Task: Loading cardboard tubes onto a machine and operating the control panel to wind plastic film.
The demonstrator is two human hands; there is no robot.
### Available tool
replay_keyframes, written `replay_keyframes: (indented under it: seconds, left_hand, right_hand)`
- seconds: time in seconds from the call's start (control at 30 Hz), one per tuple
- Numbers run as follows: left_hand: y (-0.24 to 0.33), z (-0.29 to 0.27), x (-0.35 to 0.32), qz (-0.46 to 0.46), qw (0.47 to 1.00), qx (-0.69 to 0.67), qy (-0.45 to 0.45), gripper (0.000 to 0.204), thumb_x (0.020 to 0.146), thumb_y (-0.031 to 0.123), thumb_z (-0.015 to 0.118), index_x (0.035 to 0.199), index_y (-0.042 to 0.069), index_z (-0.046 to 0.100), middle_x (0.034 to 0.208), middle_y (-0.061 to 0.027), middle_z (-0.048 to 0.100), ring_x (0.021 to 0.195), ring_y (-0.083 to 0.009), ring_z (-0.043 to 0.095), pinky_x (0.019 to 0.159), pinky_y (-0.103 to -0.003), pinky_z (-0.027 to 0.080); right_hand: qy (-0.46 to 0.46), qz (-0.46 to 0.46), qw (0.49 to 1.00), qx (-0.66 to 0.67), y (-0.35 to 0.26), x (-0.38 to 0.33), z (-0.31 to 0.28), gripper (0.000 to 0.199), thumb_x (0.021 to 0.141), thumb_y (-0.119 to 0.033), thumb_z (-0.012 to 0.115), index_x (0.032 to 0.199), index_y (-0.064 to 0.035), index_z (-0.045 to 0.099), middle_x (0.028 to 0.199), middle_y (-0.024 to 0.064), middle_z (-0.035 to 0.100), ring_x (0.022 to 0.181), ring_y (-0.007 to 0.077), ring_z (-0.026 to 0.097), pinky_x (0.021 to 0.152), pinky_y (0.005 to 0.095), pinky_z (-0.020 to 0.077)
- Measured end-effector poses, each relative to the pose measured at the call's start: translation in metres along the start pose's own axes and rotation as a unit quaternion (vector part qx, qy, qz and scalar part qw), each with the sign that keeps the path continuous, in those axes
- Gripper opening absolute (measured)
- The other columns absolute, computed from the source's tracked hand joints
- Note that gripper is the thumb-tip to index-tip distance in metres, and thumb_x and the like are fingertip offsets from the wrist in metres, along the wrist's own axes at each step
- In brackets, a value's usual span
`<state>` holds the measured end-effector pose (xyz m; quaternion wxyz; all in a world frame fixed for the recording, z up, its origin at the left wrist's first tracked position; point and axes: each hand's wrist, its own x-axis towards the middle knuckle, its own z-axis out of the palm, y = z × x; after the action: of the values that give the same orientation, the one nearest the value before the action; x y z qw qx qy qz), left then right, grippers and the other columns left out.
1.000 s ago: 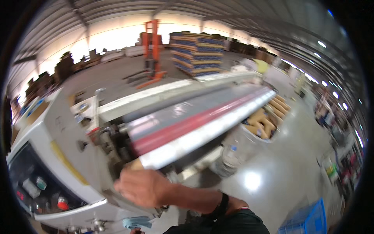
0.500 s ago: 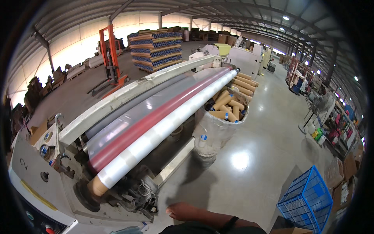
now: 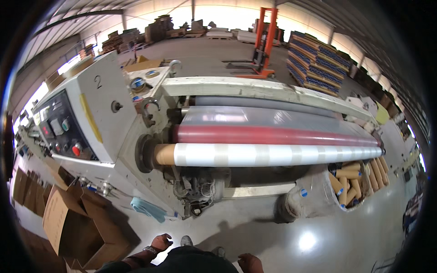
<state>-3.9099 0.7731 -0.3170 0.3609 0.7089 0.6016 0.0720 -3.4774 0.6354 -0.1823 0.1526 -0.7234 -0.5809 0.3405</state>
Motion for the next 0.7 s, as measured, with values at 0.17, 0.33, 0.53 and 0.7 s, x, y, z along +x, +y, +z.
replay_keyframes:
  seconds: [0.17,0.33,0.53,0.7]
  left_hand:
    - [0.002,0.011,-0.042,-0.100,0.994,-0.004,0.037,0.035,0.080,0.033,0.073,0.104,0.007,0.071,0.086,-0.0167,0.073,0.087,-0.0335,0.071,0.081,-0.041,0.056]
    - [-0.017,0.018,-0.079,-0.165,0.984,-0.010,0.061,0.035,0.079,0.035,0.073,0.102,0.009,0.072,0.088,-0.0177,0.073,0.088,-0.0343,0.071,0.083,-0.042,0.056]
    - [-0.067,0.020,-0.088,-0.173,0.982,-0.051,0.050,0.035,0.082,0.033,0.073,0.103,0.006,0.071,0.074,-0.0124,0.073,0.068,-0.0242,0.071,0.071,-0.036,0.057]
    - [-0.096,0.003,-0.066,-0.147,0.986,-0.042,0.072,0.032,0.082,0.031,0.072,0.101,0.005,0.071,0.075,-0.0130,0.073,0.068,-0.0236,0.072,0.071,-0.036,0.057]
  right_hand:
    - [-0.010,-0.094,0.995,-0.012,0.010,0.011,-0.001,0.023,0.086,-0.024,0.066,0.100,-0.0072,0.072,0.097,0.0159,0.071,0.092,0.0359,0.068,0.084,0.0420,0.0543]
    - [0.001,-0.191,0.982,0.004,-0.010,0.033,-0.005,0.018,0.085,-0.018,0.068,0.098,-0.0064,0.071,0.089,0.0148,0.069,0.085,0.0340,0.068,0.075,0.0397,0.0550]
    - [0.026,-0.167,0.985,0.026,-0.045,0.033,0.011,0.018,0.085,-0.016,0.067,0.100,-0.0070,0.070,0.088,0.0135,0.069,0.082,0.0318,0.068,0.073,0.0380,0.0545]
    - [0.012,-0.141,0.990,0.007,-0.074,0.029,0.033,0.019,0.086,-0.018,0.067,0.101,-0.0077,0.070,0.089,0.0135,0.070,0.083,0.0309,0.069,0.075,0.0386,0.0547]
